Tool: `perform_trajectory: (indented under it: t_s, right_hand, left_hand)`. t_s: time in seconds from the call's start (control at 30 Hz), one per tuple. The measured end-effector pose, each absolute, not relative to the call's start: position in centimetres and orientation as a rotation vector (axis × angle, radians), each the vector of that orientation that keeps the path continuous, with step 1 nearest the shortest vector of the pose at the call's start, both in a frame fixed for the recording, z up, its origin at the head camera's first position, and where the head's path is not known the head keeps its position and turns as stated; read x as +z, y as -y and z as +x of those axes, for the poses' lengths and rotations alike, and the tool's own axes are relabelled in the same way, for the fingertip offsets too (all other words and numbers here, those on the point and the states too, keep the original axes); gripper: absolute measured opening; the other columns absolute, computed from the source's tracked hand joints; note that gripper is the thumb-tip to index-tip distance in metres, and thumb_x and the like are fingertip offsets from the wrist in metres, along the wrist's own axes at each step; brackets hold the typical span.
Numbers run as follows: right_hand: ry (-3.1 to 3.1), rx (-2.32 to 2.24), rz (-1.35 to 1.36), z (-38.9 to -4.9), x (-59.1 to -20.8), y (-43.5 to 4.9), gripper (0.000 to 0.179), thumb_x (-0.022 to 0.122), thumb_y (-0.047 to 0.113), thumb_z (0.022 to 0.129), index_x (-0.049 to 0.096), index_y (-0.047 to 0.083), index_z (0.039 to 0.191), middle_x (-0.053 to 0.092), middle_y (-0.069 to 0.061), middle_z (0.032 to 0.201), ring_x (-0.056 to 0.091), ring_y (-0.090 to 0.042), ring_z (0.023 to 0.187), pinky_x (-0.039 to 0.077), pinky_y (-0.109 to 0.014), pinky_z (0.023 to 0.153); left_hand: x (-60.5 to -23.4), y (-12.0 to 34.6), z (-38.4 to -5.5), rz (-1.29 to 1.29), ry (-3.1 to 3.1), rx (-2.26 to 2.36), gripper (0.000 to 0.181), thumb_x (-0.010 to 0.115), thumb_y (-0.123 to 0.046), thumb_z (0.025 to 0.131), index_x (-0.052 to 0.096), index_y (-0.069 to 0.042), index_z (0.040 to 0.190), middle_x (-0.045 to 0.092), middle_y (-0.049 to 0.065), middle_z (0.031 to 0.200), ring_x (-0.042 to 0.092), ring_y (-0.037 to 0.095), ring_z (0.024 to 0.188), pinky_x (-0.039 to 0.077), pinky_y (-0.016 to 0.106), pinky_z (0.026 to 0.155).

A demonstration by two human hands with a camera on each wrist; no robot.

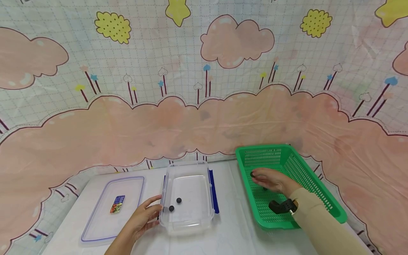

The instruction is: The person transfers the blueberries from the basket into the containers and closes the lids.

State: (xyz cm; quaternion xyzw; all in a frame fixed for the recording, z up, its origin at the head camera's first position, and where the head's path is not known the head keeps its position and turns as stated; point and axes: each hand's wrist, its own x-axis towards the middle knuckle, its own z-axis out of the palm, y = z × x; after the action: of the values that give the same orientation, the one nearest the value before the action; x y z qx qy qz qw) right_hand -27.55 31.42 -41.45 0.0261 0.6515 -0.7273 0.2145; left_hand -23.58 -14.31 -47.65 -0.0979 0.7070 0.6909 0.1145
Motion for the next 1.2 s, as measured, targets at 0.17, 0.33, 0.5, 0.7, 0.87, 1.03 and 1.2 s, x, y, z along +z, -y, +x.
perform_trajectory:
  t_s: [0.17,0.33,0.5,0.7,0.87,1.03,1.2]
  right_hand:
    - [-1.789,-2.042,0.087,-27.1,-40.8,-30.8,0.053,0.053,0.007,0.099,0.027,-0.011,0.142,0.037,-0.020,0.134,0.061,-0.011,0.102,0.051,-0.025,0.096]
    - [-1.815,-2.017,0.050,-26.8,-40.6,-30.4,0.045,0.054,0.009,0.099,0.036,-0.009,0.136,0.040,-0.020,0.133,0.063,-0.009,0.100,0.051,-0.025,0.096]
    - [-1.790,-2.005,-0.010,-26.8,-40.7,-29.9,0.037,0.054,0.006,0.098,0.044,-0.007,0.131,0.055,-0.008,0.115,0.065,-0.010,0.099,0.052,-0.024,0.094]
    - [-1.772,-2.011,-0.028,-26.8,-40.6,-29.4,0.046,0.054,0.004,0.098,0.038,-0.012,0.138,0.059,-0.004,0.110,0.066,-0.010,0.097,0.052,-0.024,0.093]
    - [-1.805,-1.973,-0.062,-26.8,-40.2,-28.9,0.052,0.053,0.005,0.099,0.030,-0.017,0.141,0.058,-0.003,0.112,0.065,-0.009,0.100,0.052,-0.025,0.095]
    - [-1.858,-1.909,-0.079,-26.9,-39.6,-27.8,0.059,0.054,0.008,0.099,0.025,-0.018,0.144,0.055,-0.007,0.120,0.063,-0.008,0.101,0.050,-0.028,0.098]
    - [-1.882,-1.877,-0.089,-27.3,-39.4,-26.9,0.055,0.052,0.008,0.100,0.028,-0.017,0.144,0.054,-0.011,0.125,0.062,-0.010,0.104,0.050,-0.030,0.100]
  left_hand:
    - [-47.6,14.4,-23.6,-0.279,-2.069,2.023,0.057,0.065,-0.012,0.086,0.051,-0.006,0.140,0.066,0.014,0.109,0.063,0.021,0.089,0.058,0.033,0.068]
    - [-47.7,14.5,-23.8,-0.274,-2.066,2.027,0.058,0.065,-0.013,0.086,0.049,-0.005,0.141,0.066,0.011,0.106,0.063,0.020,0.089,0.058,0.033,0.067]
    - [-47.7,14.5,-23.8,-0.276,-2.065,2.025,0.058,0.065,-0.013,0.086,0.049,-0.005,0.141,0.067,0.010,0.104,0.064,0.020,0.088,0.058,0.032,0.067]
    - [-47.7,14.4,-23.7,-0.289,-2.076,2.018,0.055,0.066,-0.012,0.085,0.052,-0.006,0.139,0.067,0.013,0.105,0.064,0.021,0.088,0.058,0.032,0.066]
    - [-47.7,14.3,-23.7,-0.295,-2.076,2.018,0.055,0.066,-0.012,0.085,0.053,-0.007,0.138,0.067,0.013,0.106,0.064,0.021,0.088,0.058,0.032,0.067]
    - [-47.7,14.3,-23.7,-0.286,-2.067,2.035,0.056,0.066,-0.011,0.085,0.052,-0.006,0.139,0.067,0.013,0.106,0.065,0.020,0.088,0.058,0.032,0.067]
    - [-47.8,14.4,-23.8,-0.291,-2.064,2.044,0.056,0.066,-0.011,0.085,0.051,-0.005,0.139,0.067,0.010,0.103,0.064,0.019,0.086,0.058,0.032,0.066]
